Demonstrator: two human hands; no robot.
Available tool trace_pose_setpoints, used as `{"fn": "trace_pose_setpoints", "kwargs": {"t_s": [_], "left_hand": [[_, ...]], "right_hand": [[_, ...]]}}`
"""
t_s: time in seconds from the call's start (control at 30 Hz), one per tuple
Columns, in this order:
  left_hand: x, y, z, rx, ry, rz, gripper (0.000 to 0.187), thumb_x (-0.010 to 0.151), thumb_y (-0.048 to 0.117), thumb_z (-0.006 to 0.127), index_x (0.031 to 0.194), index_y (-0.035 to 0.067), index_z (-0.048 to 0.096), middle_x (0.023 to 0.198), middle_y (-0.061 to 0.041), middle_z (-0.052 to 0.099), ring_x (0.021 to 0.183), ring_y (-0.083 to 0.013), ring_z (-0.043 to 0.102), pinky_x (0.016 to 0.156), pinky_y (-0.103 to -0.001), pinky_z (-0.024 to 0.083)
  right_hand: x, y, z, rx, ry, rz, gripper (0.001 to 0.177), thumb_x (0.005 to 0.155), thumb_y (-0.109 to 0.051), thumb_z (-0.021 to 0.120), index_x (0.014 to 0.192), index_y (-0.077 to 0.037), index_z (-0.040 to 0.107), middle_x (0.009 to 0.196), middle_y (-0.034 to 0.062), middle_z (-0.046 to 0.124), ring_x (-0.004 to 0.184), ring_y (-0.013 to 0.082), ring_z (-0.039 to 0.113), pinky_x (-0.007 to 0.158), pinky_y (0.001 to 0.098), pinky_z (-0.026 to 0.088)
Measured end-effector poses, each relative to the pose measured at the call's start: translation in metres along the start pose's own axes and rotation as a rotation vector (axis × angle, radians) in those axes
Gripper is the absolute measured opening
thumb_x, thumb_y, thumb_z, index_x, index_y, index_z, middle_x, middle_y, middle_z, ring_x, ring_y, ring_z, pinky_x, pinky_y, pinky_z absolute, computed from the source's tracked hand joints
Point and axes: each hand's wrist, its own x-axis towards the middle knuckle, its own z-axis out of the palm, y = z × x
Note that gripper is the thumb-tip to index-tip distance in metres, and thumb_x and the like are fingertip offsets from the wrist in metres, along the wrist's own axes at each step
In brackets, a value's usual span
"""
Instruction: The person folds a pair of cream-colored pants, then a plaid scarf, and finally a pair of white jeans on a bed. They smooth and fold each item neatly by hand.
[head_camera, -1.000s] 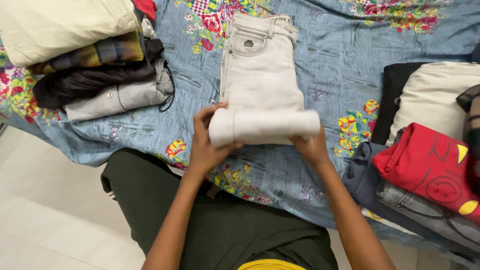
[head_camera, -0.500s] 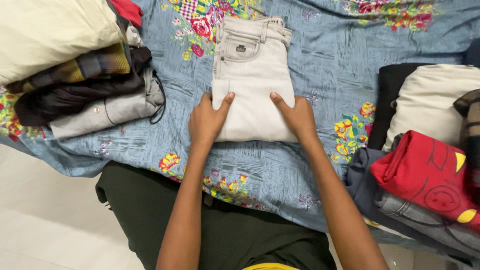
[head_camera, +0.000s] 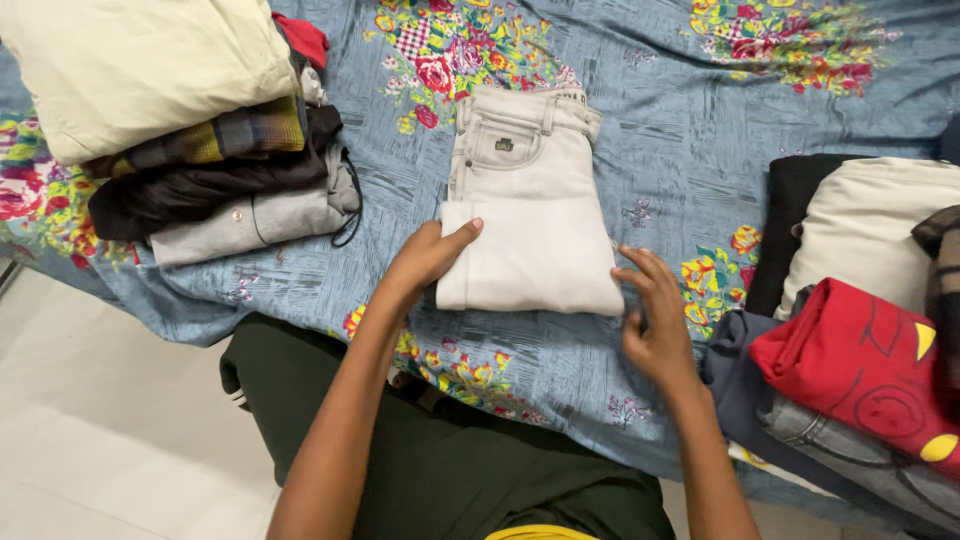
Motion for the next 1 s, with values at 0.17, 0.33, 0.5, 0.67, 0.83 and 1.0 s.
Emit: {"fn": "trace_pose_setpoints", "kwargs": {"t_s": [0.17,0.33,0.5,0.67,0.83,1.0], "left_hand": [[-0.018,0.008,-0.008,-0.075,-0.179,-0.09,0.068,0.092,0.054,0.061,0.127,-0.004,0.067,0.116,-0.016,0.077,0.103,-0.0231,0.073,0.087,-0.032,0.055],[-0.052,0.019,-0.027,-0.505,-0.3,-0.258,0.077,0.091,0.059,0.05,0.141,0.001,0.056,0.122,-0.012,0.075,0.105,-0.0231,0.073,0.084,-0.038,0.059],[-0.108,0.042,-0.016,-0.293,0.411,0.395,0.066,0.101,0.052,0.054,0.147,0.005,0.048,0.145,-0.021,0.046,0.123,-0.0322,0.057,0.091,-0.038,0.055],[-0.103,0.071,0.02,0.519,0.602,0.937,0.061,0.103,0.041,0.064,0.154,0.013,0.045,0.167,-0.012,0.035,0.155,-0.0363,0.036,0.126,-0.051,0.031],[-0.02,0.084,0.053,0.894,0.475,0.901,0.069,0.1,0.056,0.056,0.157,0.019,0.044,0.168,-0.007,0.03,0.156,-0.0371,0.023,0.124,-0.058,0.018],[0.038,0.079,0.051,1.013,0.463,0.837,0.071,0.102,0.061,0.049,0.16,0.021,0.041,0.169,-0.006,0.03,0.157,-0.0345,0.021,0.125,-0.057,0.017]], "right_hand": [[0.023,-0.017,-0.001,-0.077,-0.007,-0.133,0.078,0.065,-0.008,0.078,0.138,-0.005,0.052,0.16,0.0164,0.035,0.153,0.0403,0.025,0.125,0.0518,0.024],[0.043,-0.003,0.012,0.347,0.057,-0.197,0.045,0.082,-0.015,0.084,0.121,-0.014,0.061,0.141,0.0108,0.069,0.145,0.0336,0.055,0.125,0.0467,0.041],[0.04,0.014,0.033,0.181,0.23,-0.042,0.04,0.084,-0.017,0.079,0.119,-0.002,0.067,0.116,0.0128,0.074,0.112,0.0282,0.071,0.103,0.0425,0.053],[0.069,0.026,0.041,0.427,0.268,0.32,0.04,0.09,-0.033,0.081,0.109,0.001,0.073,0.101,0.0084,0.076,0.09,0.0174,0.071,0.082,0.0316,0.057],[0.129,0.033,0.03,0.445,0.188,0.536,0.049,0.093,-0.042,0.078,0.118,0.0,0.074,0.11,0.0135,0.077,0.101,0.0218,0.073,0.086,0.0337,0.057],[0.161,0.009,0.017,-0.414,0.343,0.066,0.081,0.091,-0.043,0.077,0.154,-0.003,0.043,0.147,0.0283,0.051,0.135,0.0453,0.046,0.11,0.0564,0.039]]}}
